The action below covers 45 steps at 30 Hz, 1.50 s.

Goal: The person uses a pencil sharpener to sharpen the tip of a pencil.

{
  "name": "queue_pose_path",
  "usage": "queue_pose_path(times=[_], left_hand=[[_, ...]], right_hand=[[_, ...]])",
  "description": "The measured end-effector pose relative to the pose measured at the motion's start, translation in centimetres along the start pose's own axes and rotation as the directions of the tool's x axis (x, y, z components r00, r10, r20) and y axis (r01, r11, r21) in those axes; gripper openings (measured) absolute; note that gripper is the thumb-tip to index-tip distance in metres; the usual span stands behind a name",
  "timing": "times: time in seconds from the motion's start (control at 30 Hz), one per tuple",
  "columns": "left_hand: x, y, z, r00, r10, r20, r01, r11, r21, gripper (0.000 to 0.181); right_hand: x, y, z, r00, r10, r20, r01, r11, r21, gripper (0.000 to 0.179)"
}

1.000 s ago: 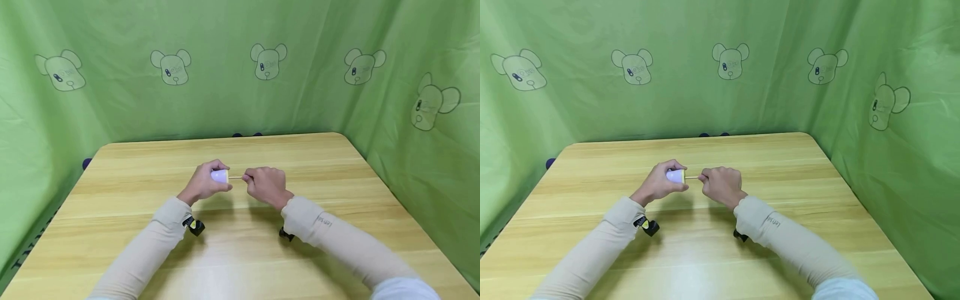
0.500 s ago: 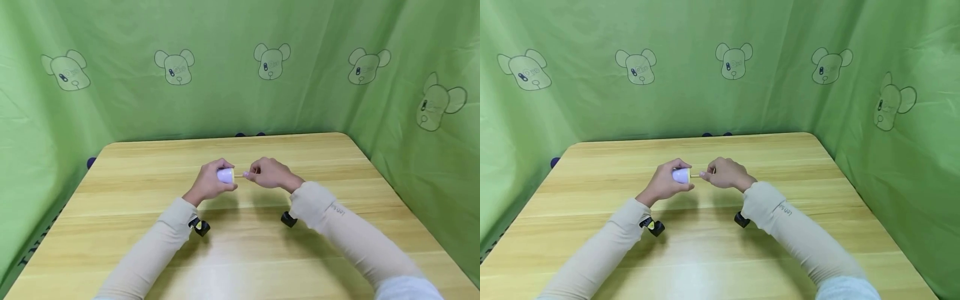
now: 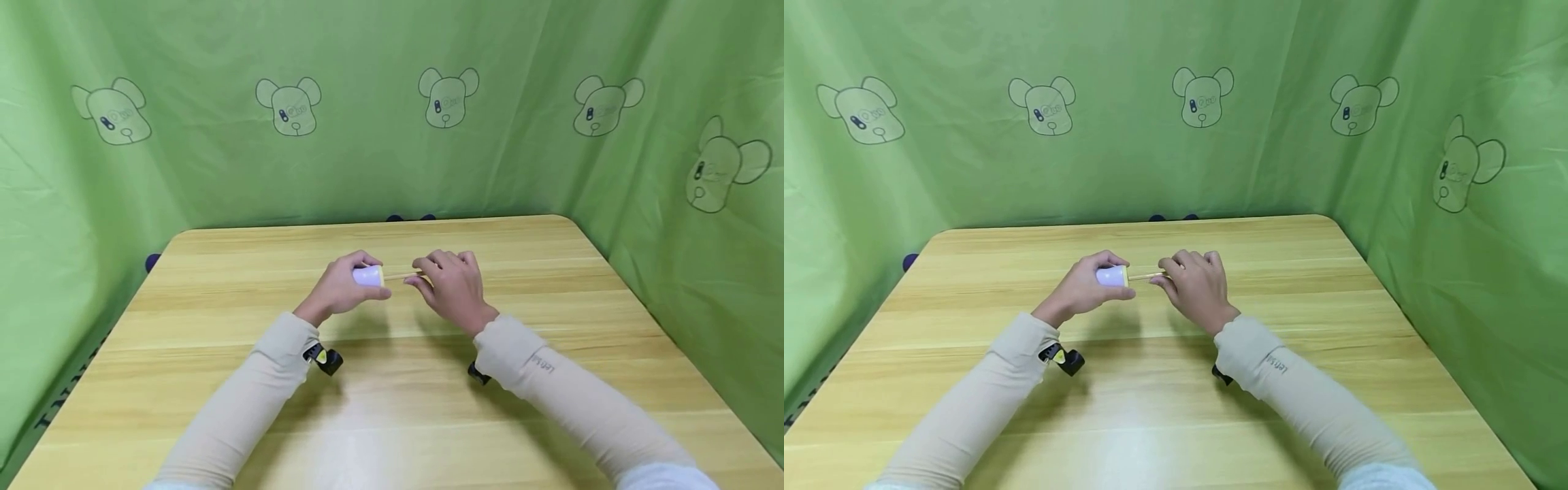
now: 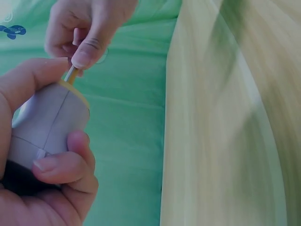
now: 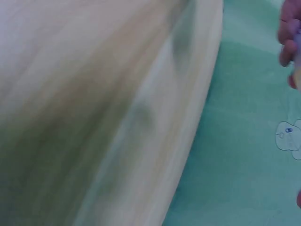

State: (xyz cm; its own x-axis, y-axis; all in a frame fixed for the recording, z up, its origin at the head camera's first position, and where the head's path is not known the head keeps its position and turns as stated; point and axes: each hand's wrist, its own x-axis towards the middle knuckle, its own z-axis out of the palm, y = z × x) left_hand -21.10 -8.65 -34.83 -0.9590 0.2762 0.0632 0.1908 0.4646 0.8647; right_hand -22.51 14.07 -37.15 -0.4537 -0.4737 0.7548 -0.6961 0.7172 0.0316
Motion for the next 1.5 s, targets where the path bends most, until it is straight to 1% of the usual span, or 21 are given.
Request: queue_pose_path(times=[0.07,0.13,0.2,0.27,0.37,0.43,0.5,0.6,0.67,0.8,0.83,0.87,0.93,1.0,1.2,1.27,1.33,1.4,1.43,1.47,1.5], left_hand=[[0.0,0.3,0.0,1.000,-0.005,0.008,0.005,1.000,-0.014,0.051],[0.1,0.5,0.1,1.000,-0.012,0.021,0.013,1.000,-0.023,0.050],[0.1,0.7,0.1,0.999,-0.029,0.038,0.030,0.999,-0.038,0.049],[0.1,0.9,0.0,0.997,-0.052,0.059,0.056,0.996,-0.067,0.047],[0.0,1.2,-0.1,0.992,-0.088,0.095,0.099,0.987,-0.127,0.045],[0.0,1.4,-0.1,0.988,-0.104,0.117,0.122,0.981,-0.152,0.044],[0.0,1.5,-0.1,0.984,-0.116,0.134,0.137,0.978,-0.158,0.045],[-0.2,1.6,0.0,0.981,-0.129,0.144,0.150,0.977,-0.149,0.044],[-0.2,1.5,0.1,0.980,-0.132,0.147,0.154,0.977,-0.149,0.044],[-0.4,1.1,0.2,0.983,-0.113,0.144,0.134,0.980,-0.144,0.042],[-0.4,1.0,0.2,0.985,-0.104,0.136,0.123,0.983,-0.138,0.041],[-0.5,0.9,0.2,0.987,-0.095,0.126,0.111,0.985,-0.130,0.041],[-0.6,0.7,0.3,0.992,-0.075,0.103,0.087,0.990,-0.112,0.040],[-0.6,0.4,0.3,0.995,-0.061,0.081,0.069,0.993,-0.097,0.040],[-0.6,-0.2,0.7,0.999,0.002,0.034,-0.001,0.999,-0.049,0.041],[-0.6,-0.4,0.8,1.000,0.025,0.018,-0.024,0.999,-0.032,0.042],[-0.5,-0.5,0.9,0.999,0.043,0.008,-0.042,0.999,-0.021,0.042],[-0.4,-0.6,1.0,0.998,0.064,-0.001,-0.064,0.998,-0.002,0.043],[-0.4,-0.6,0.9,0.997,0.082,-0.007,-0.082,0.996,0.015,0.043],[-0.4,-0.6,0.9,0.994,0.107,-0.014,-0.107,0.994,0.037,0.043],[-0.3,-0.5,0.9,0.990,0.139,-0.023,-0.137,0.989,0.063,0.043]], right_hand=[[-0.4,0.2,0.5,0.997,-0.026,-0.079,0.021,0.998,-0.057,0.033],[-0.8,0.4,0.9,0.988,-0.051,-0.143,0.039,0.996,-0.086,0.038],[-1.1,0.6,1.3,0.975,-0.083,-0.204,0.063,0.992,-0.105,0.040],[-1.3,0.7,1.7,0.960,-0.113,-0.256,0.084,0.989,-0.121,0.037],[-1.5,0.7,2.1,0.937,-0.152,-0.314,0.102,0.980,-0.168,0.033],[-1.6,0.7,2.2,0.928,-0.168,-0.331,0.104,0.973,-0.204,0.033],[-1.8,0.7,2.3,0.924,-0.180,-0.337,0.105,0.968,-0.230,0.035],[-2.0,0.6,2.5,0.921,-0.194,-0.337,0.117,0.965,-0.235,0.035],[-2.0,0.7,2.6,0.913,-0.212,-0.350,0.132,0.962,-0.238,0.035],[-1.8,0.7,2.7,0.882,-0.258,-0.394,0.172,0.955,-0.240,0.032],[-1.7,0.7,2.7,0.876,-0.267,-0.401,0.180,0.954,-0.240,0.032],[-1.7,0.6,2.7,0.876,-0.271,-0.400,0.187,0.954,-0.236,0.031],[-1.5,0.4,2.6,0.883,-0.267,-0.385,0.191,0.956,-0.224,0.031],[-1.5,0.1,2.4,0.901,-0.254,-0.350,0.188,0.959,-0.213,0.032],[-1.5,-0.5,1.7,0.959,-0.182,-0.219,0.145,0.974,-0.177,0.038],[-1.5,-0.6,1.5,0.974,-0.151,-0.167,0.123,0.979,-0.162,0.042],[-1.3,-0.8,1.1,0.985,-0.122,-0.118,0.103,0.982,-0.159,0.047],[-1.2,-1.0,0.8,0.996,-0.074,-0.056,0.065,0.988,-0.142,0.044],[-1.1,-1.2,0.5,0.999,-0.036,-0.012,0.035,0.991,-0.131,0.042],[-0.9,-1.3,0.2,0.999,0.012,0.043,-0.007,0.993,-0.116,0.038],[-0.6,-1.5,-0.1,0.992,0.067,0.111,-0.056,0.994,-0.095,0.035]])
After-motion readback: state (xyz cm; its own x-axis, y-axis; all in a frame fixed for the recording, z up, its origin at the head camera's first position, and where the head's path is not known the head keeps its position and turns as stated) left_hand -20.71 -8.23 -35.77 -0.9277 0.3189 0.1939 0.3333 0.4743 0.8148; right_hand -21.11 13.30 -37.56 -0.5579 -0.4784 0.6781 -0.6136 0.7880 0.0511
